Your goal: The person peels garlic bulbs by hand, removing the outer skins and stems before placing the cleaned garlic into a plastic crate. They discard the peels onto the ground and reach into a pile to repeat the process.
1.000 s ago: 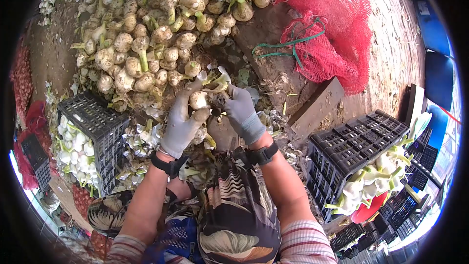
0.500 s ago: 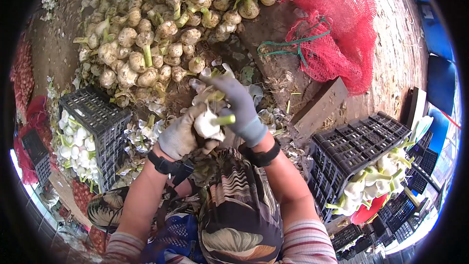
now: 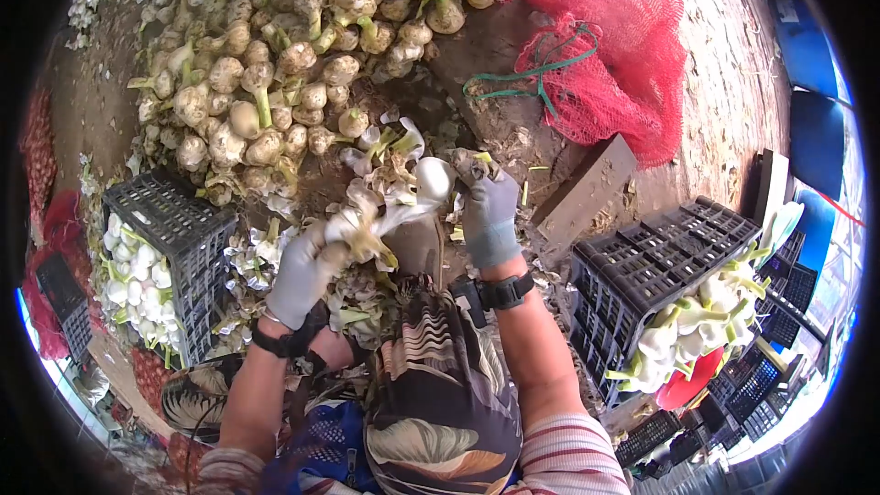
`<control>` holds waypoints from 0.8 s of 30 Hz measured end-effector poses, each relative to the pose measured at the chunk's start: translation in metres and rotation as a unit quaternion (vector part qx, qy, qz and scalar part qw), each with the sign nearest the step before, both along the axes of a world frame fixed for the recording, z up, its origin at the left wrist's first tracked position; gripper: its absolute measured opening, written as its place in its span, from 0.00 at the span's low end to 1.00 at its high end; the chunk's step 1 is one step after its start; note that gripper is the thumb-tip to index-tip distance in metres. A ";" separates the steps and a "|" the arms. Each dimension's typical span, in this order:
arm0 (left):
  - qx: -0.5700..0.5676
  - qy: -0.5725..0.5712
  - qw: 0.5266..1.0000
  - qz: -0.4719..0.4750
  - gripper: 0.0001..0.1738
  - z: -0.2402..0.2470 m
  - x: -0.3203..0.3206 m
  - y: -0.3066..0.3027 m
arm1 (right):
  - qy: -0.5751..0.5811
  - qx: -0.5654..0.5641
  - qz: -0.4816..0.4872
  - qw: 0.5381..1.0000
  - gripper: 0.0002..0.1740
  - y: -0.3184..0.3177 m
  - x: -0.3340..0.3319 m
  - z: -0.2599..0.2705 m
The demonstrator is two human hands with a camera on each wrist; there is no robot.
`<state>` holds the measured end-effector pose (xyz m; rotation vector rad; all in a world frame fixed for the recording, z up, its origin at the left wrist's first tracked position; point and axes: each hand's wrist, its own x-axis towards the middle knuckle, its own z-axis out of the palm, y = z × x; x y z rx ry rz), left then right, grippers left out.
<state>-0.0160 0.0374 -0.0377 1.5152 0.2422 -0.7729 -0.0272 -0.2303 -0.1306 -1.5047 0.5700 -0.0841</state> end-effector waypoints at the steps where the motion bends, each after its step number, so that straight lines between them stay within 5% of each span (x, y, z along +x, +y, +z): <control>1: 0.180 -0.106 0.962 -0.177 0.26 -0.014 -0.011 0.014 | 0.002 0.000 -0.002 1.000 0.11 0.001 0.000 0.003; 2: 0.345 -0.205 0.850 -0.340 0.28 -0.015 -0.015 0.018 | 0.055 0.106 -0.076 0.990 0.10 0.004 0.004 0.011; 3: 0.392 -0.248 0.806 -0.368 0.32 -0.012 -0.021 0.021 | 0.106 0.211 -0.146 0.961 0.10 0.009 0.007 0.017; 4: 0.392 -0.248 0.806 -0.368 0.32 -0.004 -0.016 0.010 | 0.105 0.211 -0.147 0.961 0.10 0.013 0.006 0.019; 7: 0.297 -0.343 0.876 -0.163 0.34 0.000 0.006 -0.035 | 0.121 0.121 0.006 0.985 0.12 0.021 0.009 0.045; 8: 0.262 -0.348 0.889 -0.142 0.28 -0.005 0.008 -0.047 | 0.053 0.114 0.027 0.992 0.11 0.026 0.009 0.049; 10: 0.093 -0.288 0.944 -0.129 0.18 -0.003 0.018 -0.062 | 0.113 0.115 0.029 0.987 0.06 0.021 0.006 0.058; 12: 0.157 -0.269 0.944 -0.109 0.13 -0.003 0.019 -0.064 | 0.140 0.192 -0.041 0.971 0.08 0.005 0.003 0.084; 14: 0.201 -0.403 0.886 -0.108 0.16 0.026 0.030 -0.076 | 0.151 0.204 -0.042 0.966 0.09 -0.012 -0.011 0.087; 15: 0.221 -0.391 0.876 -0.178 0.20 0.032 0.030 -0.075 | 0.147 0.157 -0.012 0.977 0.09 -0.014 -0.018 0.085; 16: 0.212 -0.396 0.875 -0.180 0.20 0.035 0.024 -0.084 | 0.144 0.111 0.021 0.983 0.09 -0.013 -0.021 0.088; 17: 0.125 -0.328 0.918 -0.185 0.21 0.038 0.016 -0.096 | 0.114 0.184 0.016 0.976 0.08 -0.007 -0.024 0.092; 18: 0.038 -0.256 0.947 -0.189 0.22 0.039 0.009 -0.103 | 0.080 0.160 0.053 0.983 0.08 -0.006 -0.030 0.099; 22: 0.005 -0.023 0.988 -0.153 0.15 0.020 0.005 -0.080 | -0.068 -0.110 0.014 0.992 0.06 -0.044 -0.043 0.182; 24: 0.076 -0.054 0.989 -0.113 0.13 0.012 0.008 -0.061 | -0.082 -0.333 -0.026 0.939 0.08 -0.093 -0.058 0.221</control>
